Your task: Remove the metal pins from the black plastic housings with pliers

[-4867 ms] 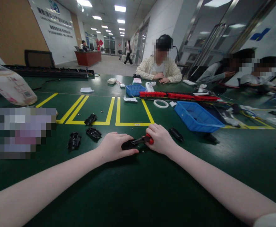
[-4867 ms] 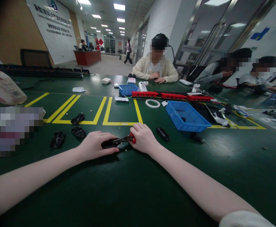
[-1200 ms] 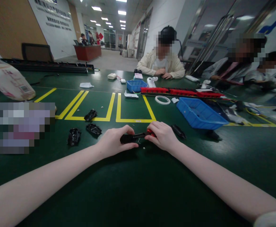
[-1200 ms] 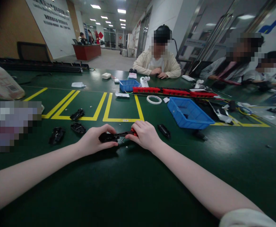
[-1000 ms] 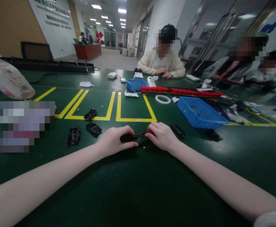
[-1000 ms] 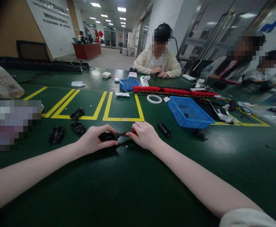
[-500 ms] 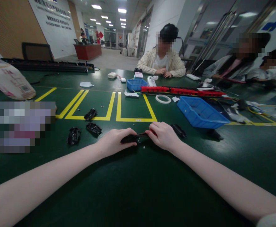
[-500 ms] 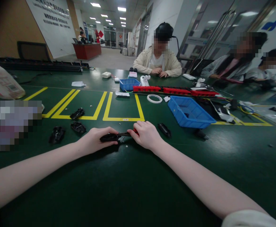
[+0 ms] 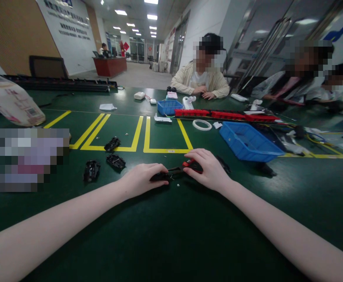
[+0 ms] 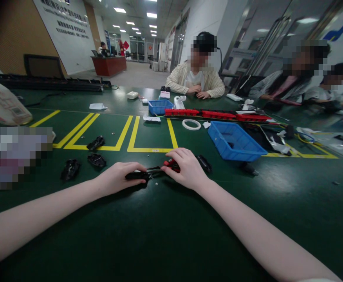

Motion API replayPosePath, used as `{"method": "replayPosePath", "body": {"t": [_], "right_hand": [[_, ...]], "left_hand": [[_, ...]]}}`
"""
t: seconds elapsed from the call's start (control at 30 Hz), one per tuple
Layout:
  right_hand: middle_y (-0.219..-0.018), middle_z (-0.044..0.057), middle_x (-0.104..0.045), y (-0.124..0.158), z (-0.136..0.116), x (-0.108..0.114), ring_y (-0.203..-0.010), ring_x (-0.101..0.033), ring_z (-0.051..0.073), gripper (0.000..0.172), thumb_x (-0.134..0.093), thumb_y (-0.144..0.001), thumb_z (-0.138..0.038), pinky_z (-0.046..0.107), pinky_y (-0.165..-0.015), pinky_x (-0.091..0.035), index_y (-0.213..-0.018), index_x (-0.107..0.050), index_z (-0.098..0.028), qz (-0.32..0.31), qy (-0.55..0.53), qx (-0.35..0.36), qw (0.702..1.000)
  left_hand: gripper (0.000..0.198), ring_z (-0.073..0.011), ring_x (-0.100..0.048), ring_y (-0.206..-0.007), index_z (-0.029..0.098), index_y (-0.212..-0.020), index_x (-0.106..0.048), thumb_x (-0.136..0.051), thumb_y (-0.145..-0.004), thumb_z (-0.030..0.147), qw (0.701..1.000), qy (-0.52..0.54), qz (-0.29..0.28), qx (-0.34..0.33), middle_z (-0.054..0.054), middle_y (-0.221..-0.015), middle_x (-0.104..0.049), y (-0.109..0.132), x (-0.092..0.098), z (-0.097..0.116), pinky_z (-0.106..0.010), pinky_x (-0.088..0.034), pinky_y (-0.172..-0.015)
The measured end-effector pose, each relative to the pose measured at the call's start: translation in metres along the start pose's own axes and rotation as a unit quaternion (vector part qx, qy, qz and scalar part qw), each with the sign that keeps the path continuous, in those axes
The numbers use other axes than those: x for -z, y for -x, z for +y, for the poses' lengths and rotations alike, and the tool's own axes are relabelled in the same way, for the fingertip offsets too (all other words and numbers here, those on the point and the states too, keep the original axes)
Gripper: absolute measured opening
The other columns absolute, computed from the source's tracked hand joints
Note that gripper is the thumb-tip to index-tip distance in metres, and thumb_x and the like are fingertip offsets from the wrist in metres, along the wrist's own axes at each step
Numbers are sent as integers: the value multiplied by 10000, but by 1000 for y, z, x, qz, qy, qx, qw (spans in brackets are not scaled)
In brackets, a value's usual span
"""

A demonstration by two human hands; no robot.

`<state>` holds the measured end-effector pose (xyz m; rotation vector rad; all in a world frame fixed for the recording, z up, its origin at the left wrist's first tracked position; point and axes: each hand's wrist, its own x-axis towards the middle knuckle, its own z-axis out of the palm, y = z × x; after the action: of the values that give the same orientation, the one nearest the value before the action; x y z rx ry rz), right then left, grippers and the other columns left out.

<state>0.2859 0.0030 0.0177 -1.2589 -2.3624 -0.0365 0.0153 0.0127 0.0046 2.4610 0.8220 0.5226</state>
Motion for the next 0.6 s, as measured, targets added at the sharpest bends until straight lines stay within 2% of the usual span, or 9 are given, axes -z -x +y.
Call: {"method": "replayPosePath", "body": {"t": [0.07,0.17,0.3,0.43,0.5,0.6], "right_hand": [[-1235,128,-612,13,12,6,-1188,-525,291,483,-591,-852,-500,495,-1017,-402,-1225,-564,-194,-26,7,-4,1000],[-1420,130,-478,34,28,13,-1277,-461,306,668,-589,-844,-532,517,-1036,-400,-1413,-408,-233,-91,-2,-27,995],[-1323,155,-514,43,29,14,-1190,-508,314,758,-596,-810,-593,504,-970,-456,-1422,-398,-192,-97,0,-79,992],[-1205,147,-570,37,19,11,-1082,-547,313,706,-630,-749,-648,492,-893,-492,-1260,-542,-168,-89,6,-99,991],[-1167,136,-586,39,14,12,-1066,-559,304,640,-638,-755,-623,481,-897,-495,-1203,-570,-171,-70,-3,-108,992],[-1166,129,-585,50,9,16,-1070,-572,290,575,-624,-796,-557,466,-907,-504,-1221,-558,-176,-48,-17,-117,992]], "left_hand": [[272,-205,-679,-942,208,-1141,-586,-591,-913,357,1000,-4,-4,4,-51,-1091,-686,0,1,0,-363,-569,-815],[269,-200,-674,-940,208,-1136,-588,-576,-921,369,1000,-3,-1,13,-50,-1089,-680,0,1,1,-358,-566,-807],[281,-197,-663,-957,218,-1136,-583,-576,-917,395,1000,-4,-1,24,-41,-1107,-662,-1,2,2,-351,-566,-796],[300,-214,-633,-1020,229,-1164,-567,-602,-901,370,999,-34,0,30,-40,-1158,-635,2,4,4,-388,-552,-845],[300,-220,-609,-1065,227,-1178,-564,-608,-898,328,999,-47,-1,17,-46,-1182,-625,5,6,6,-409,-531,-900],[289,-217,-579,-1122,225,-1210,-556,-567,-924,265,999,-49,-3,3,-57,-1217,-615,12,11,9,-418,-504,-955]]}}
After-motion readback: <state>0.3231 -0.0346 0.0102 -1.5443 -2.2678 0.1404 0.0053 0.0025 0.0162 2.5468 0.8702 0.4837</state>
